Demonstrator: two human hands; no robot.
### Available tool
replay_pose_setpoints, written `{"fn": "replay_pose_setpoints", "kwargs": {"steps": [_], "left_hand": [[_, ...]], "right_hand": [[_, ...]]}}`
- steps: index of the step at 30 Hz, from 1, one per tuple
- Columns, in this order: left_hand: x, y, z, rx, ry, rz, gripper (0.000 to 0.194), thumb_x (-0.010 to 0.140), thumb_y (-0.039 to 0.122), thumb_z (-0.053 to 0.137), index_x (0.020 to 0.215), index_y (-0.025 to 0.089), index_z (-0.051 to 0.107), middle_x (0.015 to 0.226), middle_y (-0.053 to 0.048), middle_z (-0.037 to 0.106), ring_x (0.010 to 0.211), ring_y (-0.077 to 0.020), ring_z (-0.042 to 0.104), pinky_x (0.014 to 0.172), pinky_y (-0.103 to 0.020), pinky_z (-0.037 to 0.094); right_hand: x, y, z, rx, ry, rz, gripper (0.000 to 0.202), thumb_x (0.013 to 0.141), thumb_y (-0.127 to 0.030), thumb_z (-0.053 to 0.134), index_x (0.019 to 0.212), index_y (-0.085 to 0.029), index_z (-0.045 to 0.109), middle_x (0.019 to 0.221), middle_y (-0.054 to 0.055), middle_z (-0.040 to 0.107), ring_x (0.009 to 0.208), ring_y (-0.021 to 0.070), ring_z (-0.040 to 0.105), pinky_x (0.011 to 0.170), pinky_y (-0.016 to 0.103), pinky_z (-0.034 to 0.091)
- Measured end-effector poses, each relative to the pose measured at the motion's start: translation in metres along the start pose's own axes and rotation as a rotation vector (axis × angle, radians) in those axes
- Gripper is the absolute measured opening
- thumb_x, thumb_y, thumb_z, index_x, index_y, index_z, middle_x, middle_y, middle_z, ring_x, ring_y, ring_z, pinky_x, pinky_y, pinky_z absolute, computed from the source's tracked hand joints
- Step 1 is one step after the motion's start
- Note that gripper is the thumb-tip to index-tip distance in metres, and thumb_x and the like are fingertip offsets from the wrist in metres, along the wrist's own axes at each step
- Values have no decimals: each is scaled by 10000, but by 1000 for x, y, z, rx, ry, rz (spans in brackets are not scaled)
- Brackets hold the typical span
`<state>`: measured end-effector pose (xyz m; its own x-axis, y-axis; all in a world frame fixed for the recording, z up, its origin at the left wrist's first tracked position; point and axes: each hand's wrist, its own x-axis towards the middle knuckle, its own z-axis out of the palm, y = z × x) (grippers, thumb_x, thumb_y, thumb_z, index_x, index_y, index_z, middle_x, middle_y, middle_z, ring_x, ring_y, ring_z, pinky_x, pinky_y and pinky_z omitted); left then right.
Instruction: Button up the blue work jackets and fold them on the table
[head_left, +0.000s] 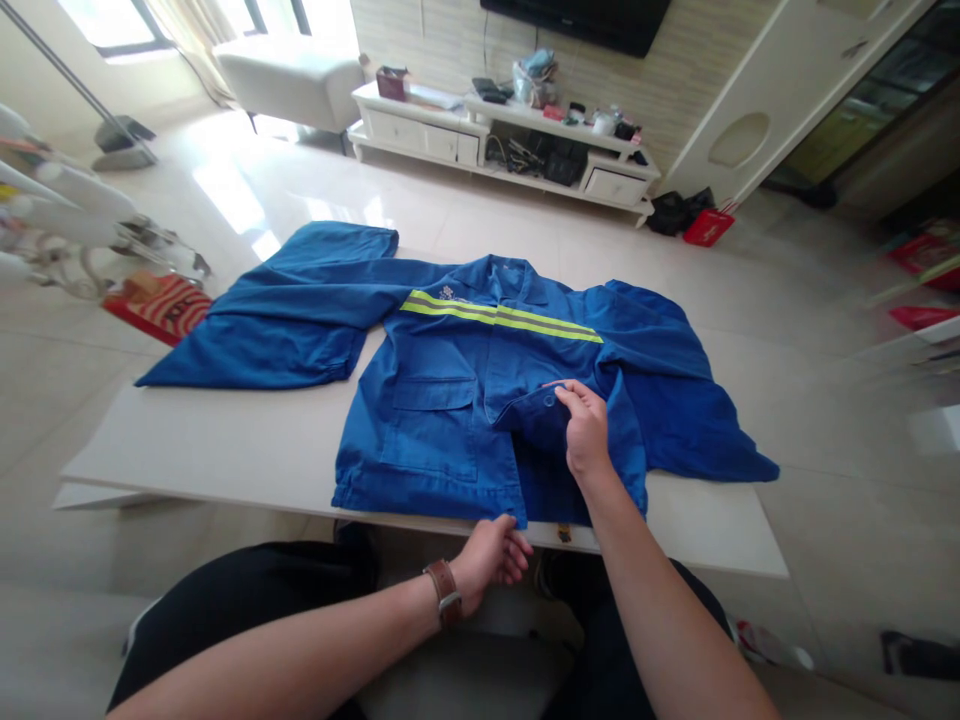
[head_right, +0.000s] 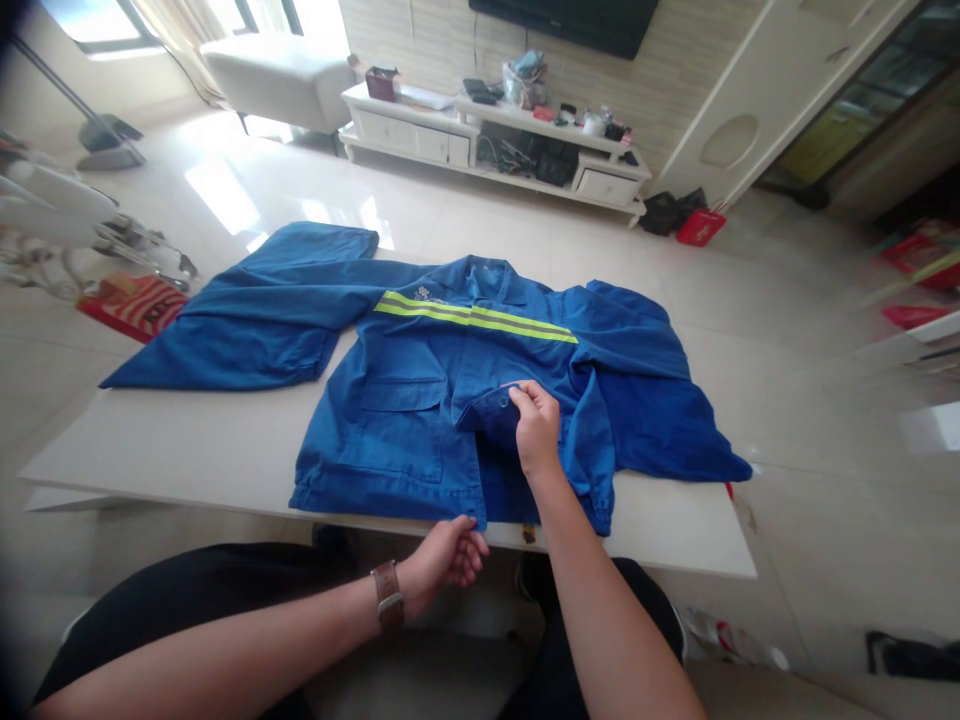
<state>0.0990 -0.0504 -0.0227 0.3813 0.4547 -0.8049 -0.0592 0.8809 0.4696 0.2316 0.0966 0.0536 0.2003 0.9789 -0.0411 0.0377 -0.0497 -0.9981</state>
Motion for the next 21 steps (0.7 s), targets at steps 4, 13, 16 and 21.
{"fn": "replay_pose_setpoints", "kwargs": {"steps": [4, 13, 16, 21], "left_hand": [[-5, 5, 3, 411, -349, -29, 470, 890, 459, 470, 630, 127, 678, 558, -57, 639, 506, -141, 588, 528, -243, 390], [-32, 98, -44, 1422, 318, 325, 309, 868, 418, 585, 798, 164, 746, 862, -150, 770, 839, -276, 737, 793, -351, 533], [-26, 111, -62, 1493, 544, 295, 368, 882, 474, 565, 930, 166, 761, 1046, -196, 766, 989, -345, 735, 812, -393, 554], [-10, 111, -70, 1472, 490, 289, 407, 826, 539, 622, 951, 179, 764, 1056, -190, 765, 1004, -374, 735, 809, -422, 576]], "right_hand": [[-5, -5, 1, 93, -164, 117, 282, 757, -415, 641, 657, -234, 450, 669, -11, 539, 615, 150, 415, 609, 281, 350], [-19, 4, 6, -305, -827, 326, 312, 727, -345, 615, 599, -215, 362, 608, -66, 288, 581, 99, 247, 537, 269, 201], [-25, 0, 9, -365, -1100, 319, 319, 751, -343, 615, 585, -204, 381, 590, -71, 289, 577, 91, 246, 544, 262, 209], [-30, -4, 13, -395, -1410, 318, 272, 792, -354, 625, 609, -177, 531, 575, -60, 415, 555, 90, 351, 552, 246, 281]]}}
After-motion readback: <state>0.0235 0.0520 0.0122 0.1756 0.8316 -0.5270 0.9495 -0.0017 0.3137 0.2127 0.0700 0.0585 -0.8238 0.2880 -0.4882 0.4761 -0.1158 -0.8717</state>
